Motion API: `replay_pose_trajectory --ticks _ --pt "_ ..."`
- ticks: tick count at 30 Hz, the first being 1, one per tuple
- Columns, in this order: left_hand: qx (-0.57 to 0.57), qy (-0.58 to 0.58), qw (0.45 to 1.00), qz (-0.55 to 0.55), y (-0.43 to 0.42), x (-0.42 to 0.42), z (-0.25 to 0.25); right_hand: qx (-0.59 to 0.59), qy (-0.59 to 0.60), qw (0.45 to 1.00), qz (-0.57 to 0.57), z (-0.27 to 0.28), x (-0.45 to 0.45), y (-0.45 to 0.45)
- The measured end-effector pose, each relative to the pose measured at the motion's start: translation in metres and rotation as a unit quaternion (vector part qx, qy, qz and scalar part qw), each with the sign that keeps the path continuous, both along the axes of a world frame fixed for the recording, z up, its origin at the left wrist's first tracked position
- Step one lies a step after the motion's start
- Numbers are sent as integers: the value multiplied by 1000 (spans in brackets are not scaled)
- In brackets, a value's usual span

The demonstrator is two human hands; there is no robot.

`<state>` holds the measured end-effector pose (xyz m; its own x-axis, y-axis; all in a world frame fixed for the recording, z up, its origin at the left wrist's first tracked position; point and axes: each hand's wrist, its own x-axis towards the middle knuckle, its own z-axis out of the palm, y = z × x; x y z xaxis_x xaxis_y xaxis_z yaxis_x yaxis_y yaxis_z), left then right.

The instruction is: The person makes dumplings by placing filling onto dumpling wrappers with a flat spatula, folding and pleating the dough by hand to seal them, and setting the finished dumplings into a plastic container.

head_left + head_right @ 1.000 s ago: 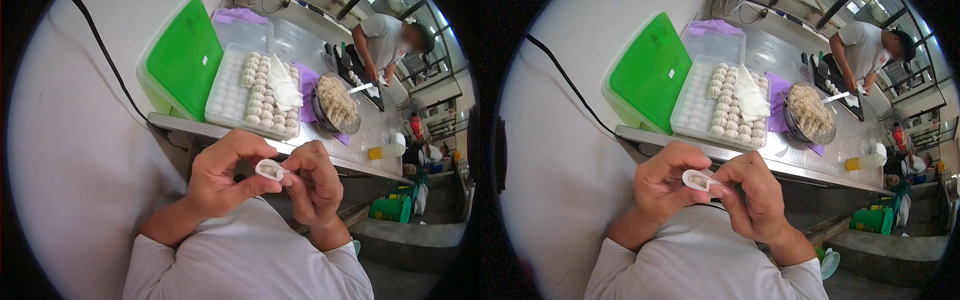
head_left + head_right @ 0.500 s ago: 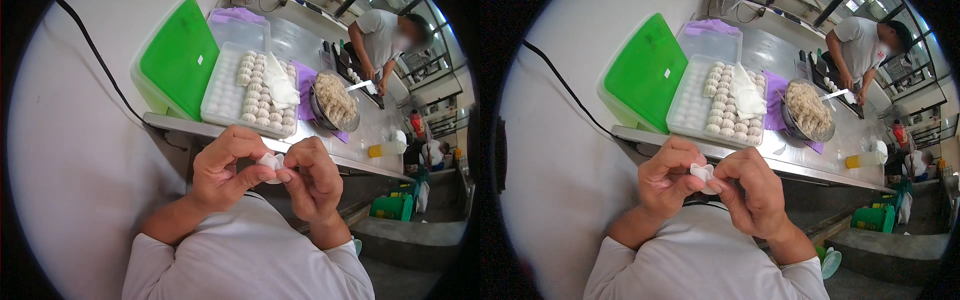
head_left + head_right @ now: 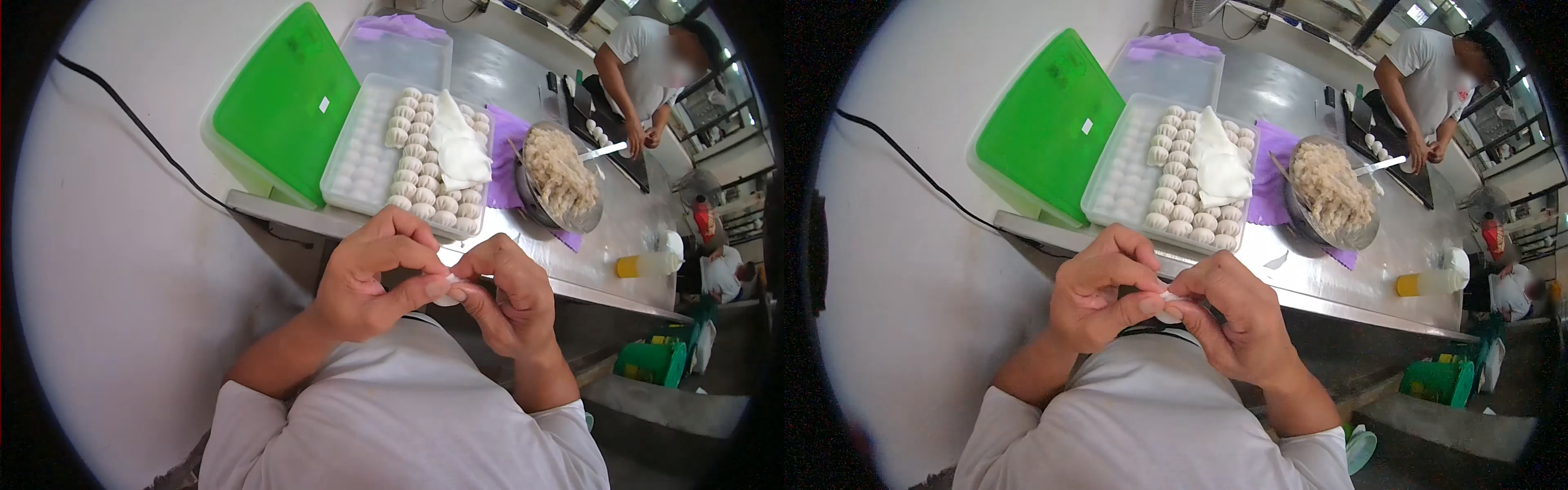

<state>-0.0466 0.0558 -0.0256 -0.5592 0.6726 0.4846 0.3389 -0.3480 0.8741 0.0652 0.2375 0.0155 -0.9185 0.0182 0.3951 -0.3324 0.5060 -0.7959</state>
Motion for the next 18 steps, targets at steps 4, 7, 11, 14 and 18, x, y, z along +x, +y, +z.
replay_pose_trajectory --ticks 4,7,11,14,18 --pt "-16 -486 833 -265 15 -9 -11 10 61 997 49 -7 -17 34" --pt "-4 -534 801 -271 25 -20 -26 30 63 995 73 -25 -29 48" --pt "-40 -440 890 -109 35 -34 -13 -226 -138 964 20 -46 -39 51" --pt "-72 -421 898 -109 39 -49 -16 -351 -140 926 -15 -58 -48 39" --pt "-68 -372 919 -108 50 -65 -21 -148 -79 978 -128 -66 -64 23"
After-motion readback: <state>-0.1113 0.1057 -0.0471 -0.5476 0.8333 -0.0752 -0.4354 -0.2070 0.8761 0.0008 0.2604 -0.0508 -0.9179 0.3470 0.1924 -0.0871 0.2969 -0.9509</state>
